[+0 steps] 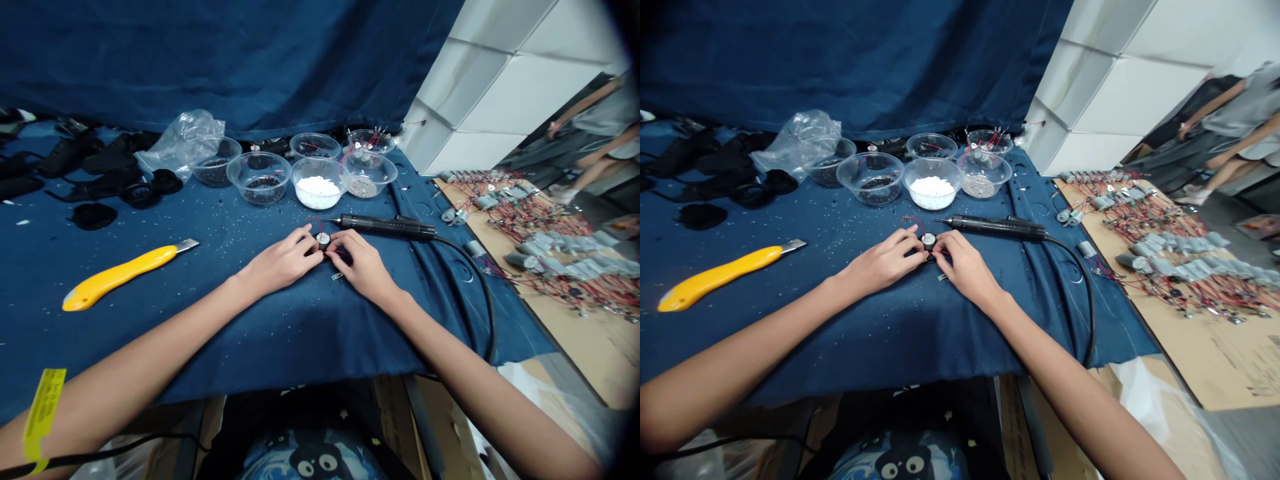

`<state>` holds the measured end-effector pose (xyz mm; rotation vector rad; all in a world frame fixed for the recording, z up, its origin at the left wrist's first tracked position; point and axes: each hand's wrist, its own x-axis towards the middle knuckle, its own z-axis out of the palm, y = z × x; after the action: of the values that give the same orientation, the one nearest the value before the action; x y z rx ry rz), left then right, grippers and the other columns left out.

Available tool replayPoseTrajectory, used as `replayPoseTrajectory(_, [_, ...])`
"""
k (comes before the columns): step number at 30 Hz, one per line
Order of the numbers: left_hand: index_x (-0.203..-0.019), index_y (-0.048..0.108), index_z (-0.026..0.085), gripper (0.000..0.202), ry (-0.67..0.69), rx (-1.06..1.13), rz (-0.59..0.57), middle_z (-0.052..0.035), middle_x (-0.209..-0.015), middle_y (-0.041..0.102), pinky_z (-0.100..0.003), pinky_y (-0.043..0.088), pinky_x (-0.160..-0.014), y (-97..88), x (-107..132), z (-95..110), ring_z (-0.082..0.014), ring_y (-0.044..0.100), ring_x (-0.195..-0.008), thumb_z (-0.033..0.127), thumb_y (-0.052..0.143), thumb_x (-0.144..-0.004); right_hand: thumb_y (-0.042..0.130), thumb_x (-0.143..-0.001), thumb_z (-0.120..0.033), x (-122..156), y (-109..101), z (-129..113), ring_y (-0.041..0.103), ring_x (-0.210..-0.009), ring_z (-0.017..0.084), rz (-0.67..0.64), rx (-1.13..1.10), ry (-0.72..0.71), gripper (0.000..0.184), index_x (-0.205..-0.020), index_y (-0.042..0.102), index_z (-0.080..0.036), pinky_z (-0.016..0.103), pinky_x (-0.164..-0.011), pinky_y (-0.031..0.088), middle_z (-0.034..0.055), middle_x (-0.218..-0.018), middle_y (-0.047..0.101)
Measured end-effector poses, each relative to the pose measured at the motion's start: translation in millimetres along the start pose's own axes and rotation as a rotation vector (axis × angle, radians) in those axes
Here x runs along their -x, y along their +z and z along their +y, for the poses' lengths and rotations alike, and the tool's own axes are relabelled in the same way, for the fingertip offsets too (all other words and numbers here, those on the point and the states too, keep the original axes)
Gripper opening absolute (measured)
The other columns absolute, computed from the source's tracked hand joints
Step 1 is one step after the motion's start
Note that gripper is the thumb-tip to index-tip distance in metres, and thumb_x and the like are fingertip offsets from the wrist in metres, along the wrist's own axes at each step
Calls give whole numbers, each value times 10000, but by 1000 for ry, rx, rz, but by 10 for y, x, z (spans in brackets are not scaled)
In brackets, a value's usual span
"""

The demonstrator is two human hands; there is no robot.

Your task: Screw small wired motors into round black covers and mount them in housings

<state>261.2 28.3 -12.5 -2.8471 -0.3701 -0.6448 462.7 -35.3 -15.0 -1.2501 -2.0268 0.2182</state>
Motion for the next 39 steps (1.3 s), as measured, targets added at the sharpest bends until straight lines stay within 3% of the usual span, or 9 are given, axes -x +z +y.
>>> replayPoseTrajectory(7, [-979,616,122,174,23,-38,13,-73,-965,591,-442,409,-1101,-15,-6,-14,-182,530,-1046,127,449,-931,484,-913,-169,1,15,3,574,-997,188,7,12,-1,56,-937,532,-187,340,-883,473,96,-1043,584])
replayPoseTrajectory(14, [-898,616,123,171,4,85,65,-61,-916,605,-419,429,-1083,1,-40,-69,-162,530,-994,201,471,-942,474,-913,-181,2,30,5,573,-1009,206,12,9,8,64,-932,533,-196,377,-894,477,103,-1034,586])
replayPoseTrajectory(24, [-960,610,120,188,-24,150,99,-54,-916,630,-426,457,-1042,40,-50,-90,-163,553,-963,237,463,-949,476,-911,-176,-1,32,2,576,-999,197,19,15,6,58,-922,531,-193,362,-894,475,95,-1021,588])
replayPoseTrajectory(39, [-936,604,93,201,74,-30,100,-70,-911,660,-385,478,-1030,0,-56,-108,-180,588,-1008,211,443,-959,480,-912,-175,-9,24,10,576,-996,199,15,6,-4,56,-931,528,-194,364,-890,477,95,-1020,588])
